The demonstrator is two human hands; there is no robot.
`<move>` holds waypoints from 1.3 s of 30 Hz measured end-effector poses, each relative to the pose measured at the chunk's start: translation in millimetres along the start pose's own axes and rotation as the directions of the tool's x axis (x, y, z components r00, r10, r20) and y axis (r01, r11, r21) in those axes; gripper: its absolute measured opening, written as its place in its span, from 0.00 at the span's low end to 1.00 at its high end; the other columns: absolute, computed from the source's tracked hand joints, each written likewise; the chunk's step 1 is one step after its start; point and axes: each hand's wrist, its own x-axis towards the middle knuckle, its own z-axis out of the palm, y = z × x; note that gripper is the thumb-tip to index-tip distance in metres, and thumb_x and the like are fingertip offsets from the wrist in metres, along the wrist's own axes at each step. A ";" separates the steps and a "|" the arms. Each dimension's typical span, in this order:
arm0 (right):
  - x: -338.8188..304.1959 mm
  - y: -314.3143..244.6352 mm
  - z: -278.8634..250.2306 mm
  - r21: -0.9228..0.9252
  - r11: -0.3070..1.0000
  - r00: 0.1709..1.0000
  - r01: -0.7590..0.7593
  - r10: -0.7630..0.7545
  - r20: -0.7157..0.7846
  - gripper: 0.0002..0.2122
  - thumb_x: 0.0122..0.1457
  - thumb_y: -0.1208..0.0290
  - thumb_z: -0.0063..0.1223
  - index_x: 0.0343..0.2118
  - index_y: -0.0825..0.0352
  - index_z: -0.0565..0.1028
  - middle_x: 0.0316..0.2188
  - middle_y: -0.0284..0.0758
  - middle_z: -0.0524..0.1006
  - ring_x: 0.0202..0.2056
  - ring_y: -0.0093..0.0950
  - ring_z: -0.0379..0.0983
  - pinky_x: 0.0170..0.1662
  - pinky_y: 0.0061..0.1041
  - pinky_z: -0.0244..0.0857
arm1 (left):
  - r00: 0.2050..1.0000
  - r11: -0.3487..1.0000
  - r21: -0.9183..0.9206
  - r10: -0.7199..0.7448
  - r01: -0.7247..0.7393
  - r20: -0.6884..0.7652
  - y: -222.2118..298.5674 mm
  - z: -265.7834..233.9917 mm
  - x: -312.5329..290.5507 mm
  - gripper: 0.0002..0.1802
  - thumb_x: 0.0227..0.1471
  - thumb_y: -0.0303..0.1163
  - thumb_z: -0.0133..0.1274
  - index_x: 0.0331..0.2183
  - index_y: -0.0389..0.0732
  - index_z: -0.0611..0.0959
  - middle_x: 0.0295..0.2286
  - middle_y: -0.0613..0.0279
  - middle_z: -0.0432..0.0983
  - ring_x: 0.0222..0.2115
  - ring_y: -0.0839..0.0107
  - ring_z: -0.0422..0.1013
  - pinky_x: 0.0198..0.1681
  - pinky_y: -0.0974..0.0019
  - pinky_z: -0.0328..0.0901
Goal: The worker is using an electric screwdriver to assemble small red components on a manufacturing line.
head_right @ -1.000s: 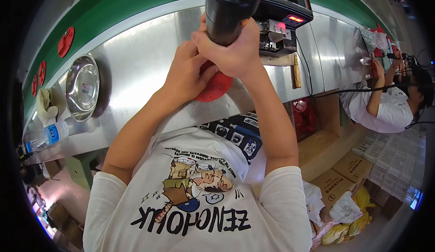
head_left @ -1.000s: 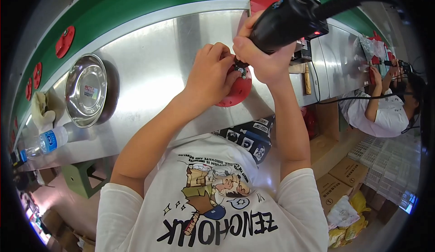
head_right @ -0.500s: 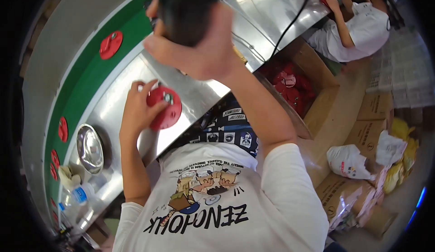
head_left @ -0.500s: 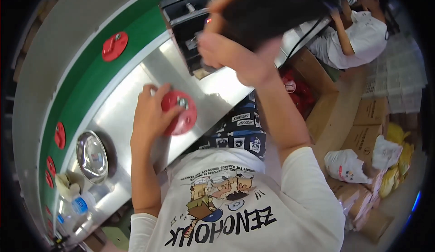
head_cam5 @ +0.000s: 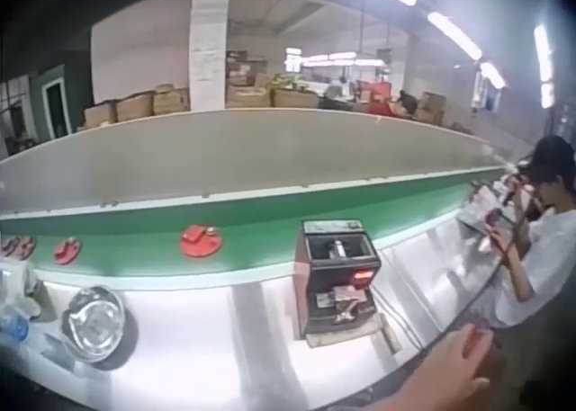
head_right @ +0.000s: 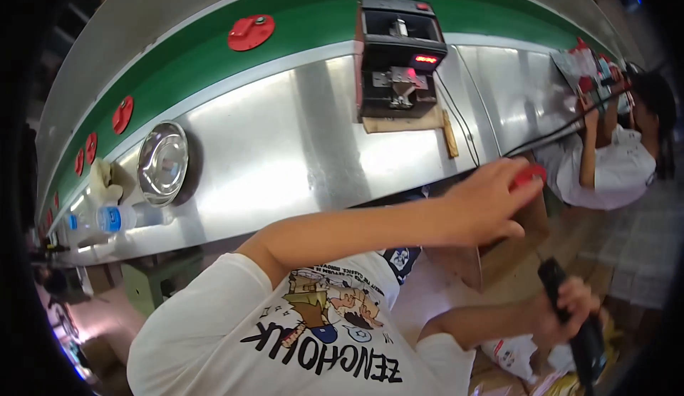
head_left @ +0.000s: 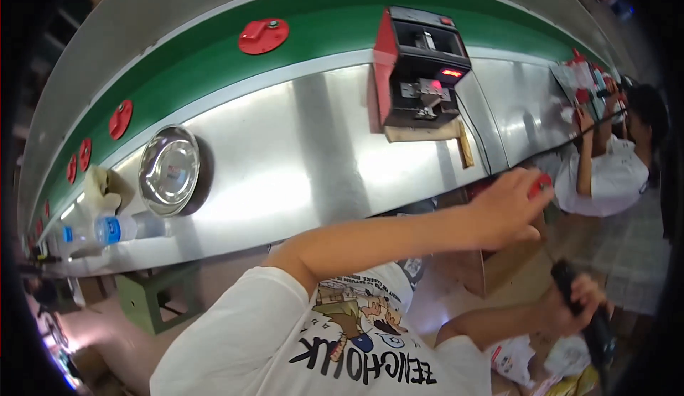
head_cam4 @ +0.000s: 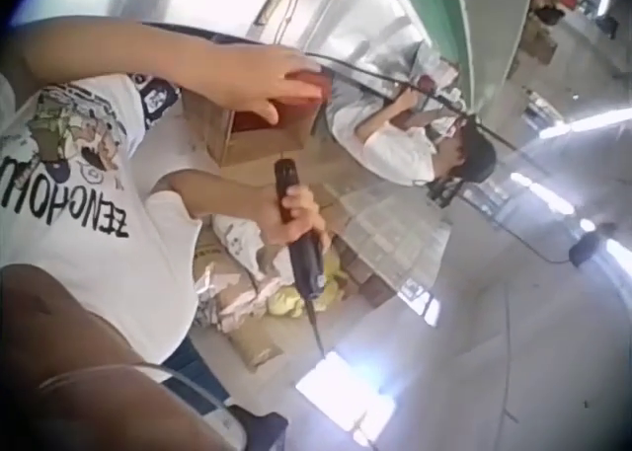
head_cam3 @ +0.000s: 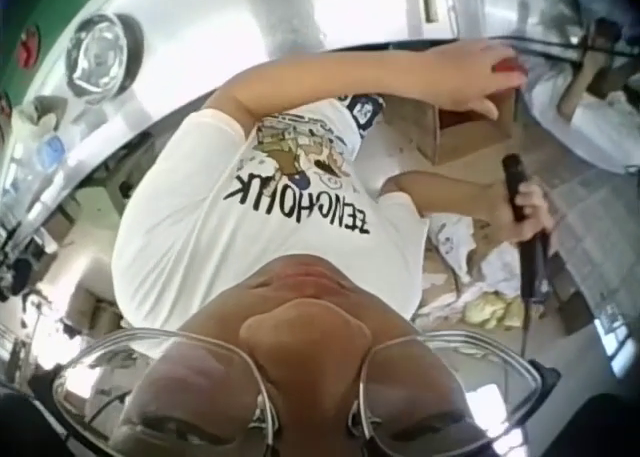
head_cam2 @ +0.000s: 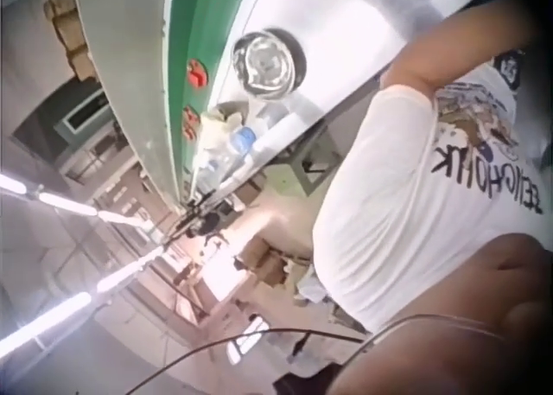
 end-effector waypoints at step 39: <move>-64.1 47.3 -14.7 -0.096 0.933 0.928 -0.347 0.326 -0.182 0.10 0.57 0.79 0.47 0.42 0.68 0.66 0.18 0.30 0.60 0.18 0.21 0.59 0.27 0.24 0.59 | 0.979 0.135 -0.973 0.105 -0.187 -0.174 81.0 -210.8 0.4 0.06 0.36 0.20 0.52 0.22 0.34 0.82 0.18 0.61 0.73 0.14 0.73 0.64 0.15 0.74 0.55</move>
